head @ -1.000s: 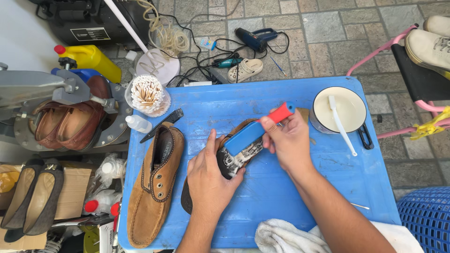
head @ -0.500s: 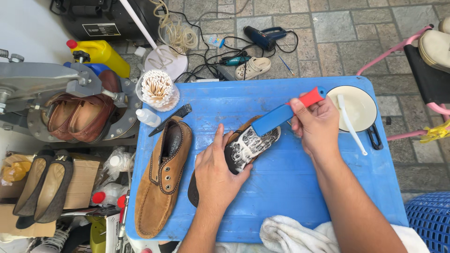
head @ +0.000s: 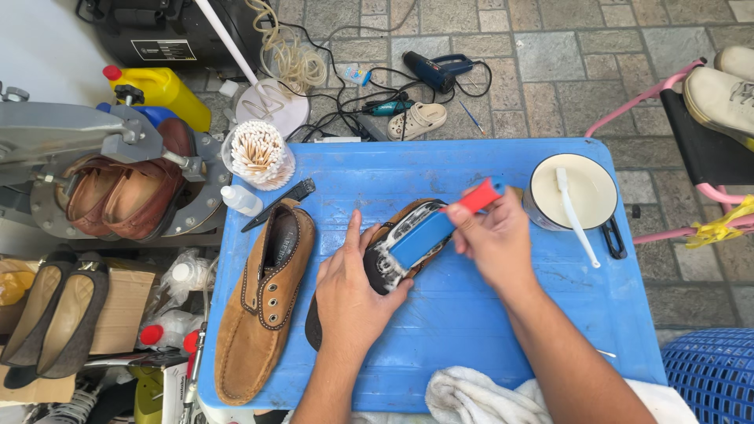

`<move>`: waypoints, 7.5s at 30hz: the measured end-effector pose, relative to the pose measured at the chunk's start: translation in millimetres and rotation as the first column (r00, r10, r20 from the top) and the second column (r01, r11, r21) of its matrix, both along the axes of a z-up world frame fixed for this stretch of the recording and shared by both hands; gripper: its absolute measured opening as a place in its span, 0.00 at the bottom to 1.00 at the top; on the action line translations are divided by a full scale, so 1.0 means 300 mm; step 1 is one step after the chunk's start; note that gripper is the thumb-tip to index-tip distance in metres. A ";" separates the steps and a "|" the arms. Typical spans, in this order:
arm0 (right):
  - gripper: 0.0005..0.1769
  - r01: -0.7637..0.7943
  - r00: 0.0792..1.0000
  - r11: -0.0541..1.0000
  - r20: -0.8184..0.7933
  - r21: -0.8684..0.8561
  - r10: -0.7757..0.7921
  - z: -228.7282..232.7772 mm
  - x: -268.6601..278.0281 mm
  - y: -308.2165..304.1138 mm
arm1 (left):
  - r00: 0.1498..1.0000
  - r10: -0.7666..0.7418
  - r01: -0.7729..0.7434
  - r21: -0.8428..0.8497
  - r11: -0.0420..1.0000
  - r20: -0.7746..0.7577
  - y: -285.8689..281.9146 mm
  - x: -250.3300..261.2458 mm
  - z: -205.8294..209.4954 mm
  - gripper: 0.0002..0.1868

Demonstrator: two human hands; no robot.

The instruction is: The person scrubs the sole of a brown loafer with a brush and soapy water, wipes the sole with a cloth, and applies a liquid from a small bottle using a cotton swab to the sole's grooves. The person handles the shoe, brush, cloth, and swab throughout.

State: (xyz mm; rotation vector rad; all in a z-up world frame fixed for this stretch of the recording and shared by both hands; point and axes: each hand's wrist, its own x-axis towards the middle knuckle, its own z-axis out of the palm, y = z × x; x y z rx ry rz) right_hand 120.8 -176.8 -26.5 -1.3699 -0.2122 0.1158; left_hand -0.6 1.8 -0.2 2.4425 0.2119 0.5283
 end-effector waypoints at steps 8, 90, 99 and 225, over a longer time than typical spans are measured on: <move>0.15 0.047 0.997 0.999 -0.062 -0.025 -0.049 0.020 0.038 -0.011 | 1.000 -0.006 0.006 -0.020 1.000 -0.004 0.007 0.009 0.003 0.67; 0.20 0.004 1.000 1.000 -0.015 0.019 -0.004 0.007 -0.027 0.073 | 1.000 0.005 -0.006 -0.033 0.999 -0.030 0.011 0.022 0.006 0.63; 0.21 0.055 0.996 0.997 0.071 0.046 -0.058 0.013 -0.005 0.056 | 0.998 0.010 -0.010 -0.010 1.000 -0.061 0.014 0.018 0.010 0.64; 0.22 0.045 0.564 0.606 0.521 -0.794 0.641 0.123 -0.295 -0.017 | 0.969 -0.225 0.217 -0.091 0.972 -0.098 0.045 -0.077 0.014 0.72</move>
